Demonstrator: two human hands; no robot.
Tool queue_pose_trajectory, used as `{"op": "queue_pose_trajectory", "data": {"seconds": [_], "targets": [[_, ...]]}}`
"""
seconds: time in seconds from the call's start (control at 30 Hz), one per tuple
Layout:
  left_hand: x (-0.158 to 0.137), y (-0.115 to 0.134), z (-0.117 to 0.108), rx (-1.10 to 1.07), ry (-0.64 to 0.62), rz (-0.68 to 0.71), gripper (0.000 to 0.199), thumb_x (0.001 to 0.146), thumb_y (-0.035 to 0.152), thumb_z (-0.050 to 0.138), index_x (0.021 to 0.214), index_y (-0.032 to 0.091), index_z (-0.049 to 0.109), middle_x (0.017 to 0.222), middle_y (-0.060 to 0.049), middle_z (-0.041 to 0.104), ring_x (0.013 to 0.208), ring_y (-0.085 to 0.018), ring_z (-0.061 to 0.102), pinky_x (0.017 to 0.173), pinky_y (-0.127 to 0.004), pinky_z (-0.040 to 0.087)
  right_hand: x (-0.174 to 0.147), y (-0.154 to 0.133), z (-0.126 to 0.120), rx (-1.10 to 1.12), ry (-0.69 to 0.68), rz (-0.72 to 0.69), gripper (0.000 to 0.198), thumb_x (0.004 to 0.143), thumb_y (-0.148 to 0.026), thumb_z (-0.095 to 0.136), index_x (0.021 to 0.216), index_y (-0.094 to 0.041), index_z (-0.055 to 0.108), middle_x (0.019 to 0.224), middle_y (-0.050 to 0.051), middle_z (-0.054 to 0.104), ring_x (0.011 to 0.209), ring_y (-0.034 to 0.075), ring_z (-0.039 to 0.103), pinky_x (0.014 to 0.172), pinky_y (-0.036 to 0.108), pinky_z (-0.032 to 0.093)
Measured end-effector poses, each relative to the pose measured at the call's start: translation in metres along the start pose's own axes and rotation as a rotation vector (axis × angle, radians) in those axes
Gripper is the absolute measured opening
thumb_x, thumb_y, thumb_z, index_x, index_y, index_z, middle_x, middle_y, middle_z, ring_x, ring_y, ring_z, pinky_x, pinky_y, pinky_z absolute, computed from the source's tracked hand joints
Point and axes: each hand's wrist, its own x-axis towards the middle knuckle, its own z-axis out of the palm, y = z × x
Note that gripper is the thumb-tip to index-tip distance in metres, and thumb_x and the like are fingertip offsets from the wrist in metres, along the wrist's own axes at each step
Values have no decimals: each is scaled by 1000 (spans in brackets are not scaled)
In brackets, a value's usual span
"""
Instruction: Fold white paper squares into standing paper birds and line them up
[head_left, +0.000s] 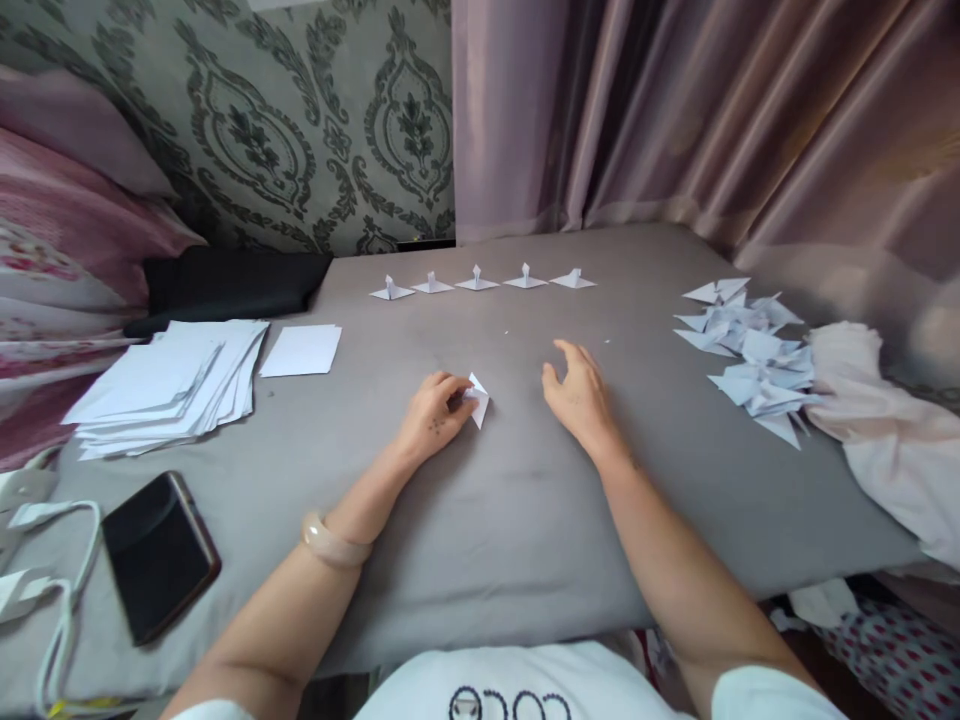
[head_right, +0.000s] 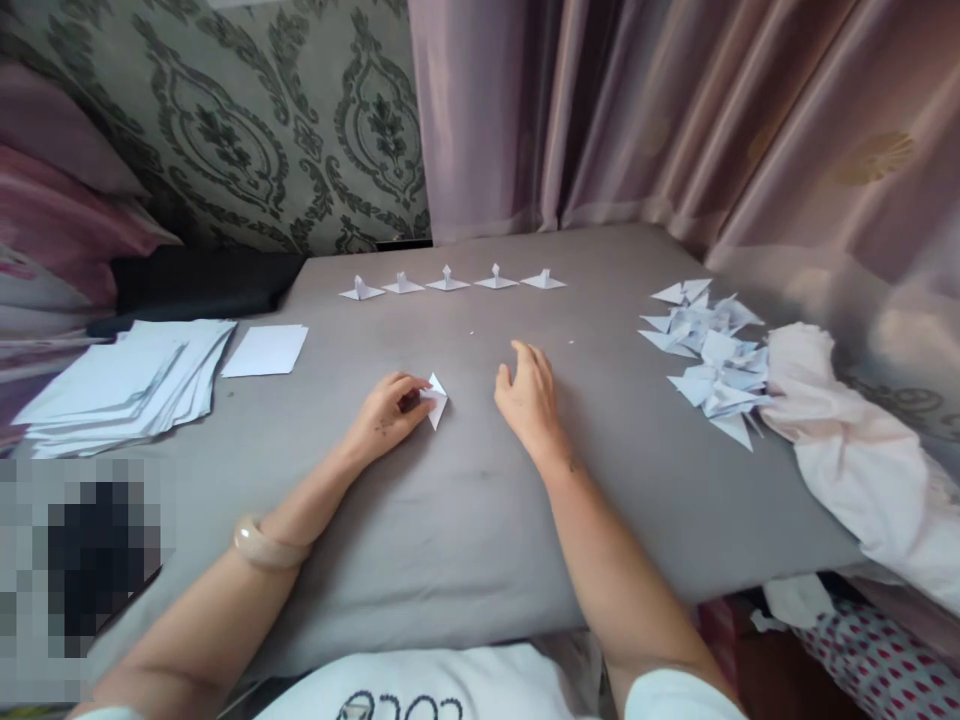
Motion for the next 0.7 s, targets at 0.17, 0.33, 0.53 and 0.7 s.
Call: {"op": "queue_pose_trajectory", "data": {"seconds": [0.17,0.33,0.53,0.7], "targets": [[-4,5,-7,-122,1,-56,28,78,29,66,105,19,64,96,-5,59,84,-16,56,77,-29,47,-4,-4,19,181,-43,95,37,78,-12,46,110,-16,63,103,13,68,92,21,65,85,38,52],[-5,9,-10,-164,-21,-86,30,77,28,68,105,19,64,98,-5,59,86,-16,54,79,-28,46,-4,1,20,239,-91,124,33,79,-11,46,106,-14,64,97,12,69,85,20,65,81,35,52],[-4,7,-10,-171,10,-90,26,79,26,67,104,20,64,98,-5,60,86,-15,53,76,-27,44,-6,-3,18,204,-110,92,31,81,-13,45,104,-15,65,96,12,69,83,21,64,82,37,50],[-2,9,-11,-186,-2,-123,23,79,26,66,102,21,64,99,-5,61,85,-16,54,76,-28,45,-7,-5,18,195,-130,59,27,83,-16,44,102,-18,65,92,10,68,81,21,63,79,36,50]]}}
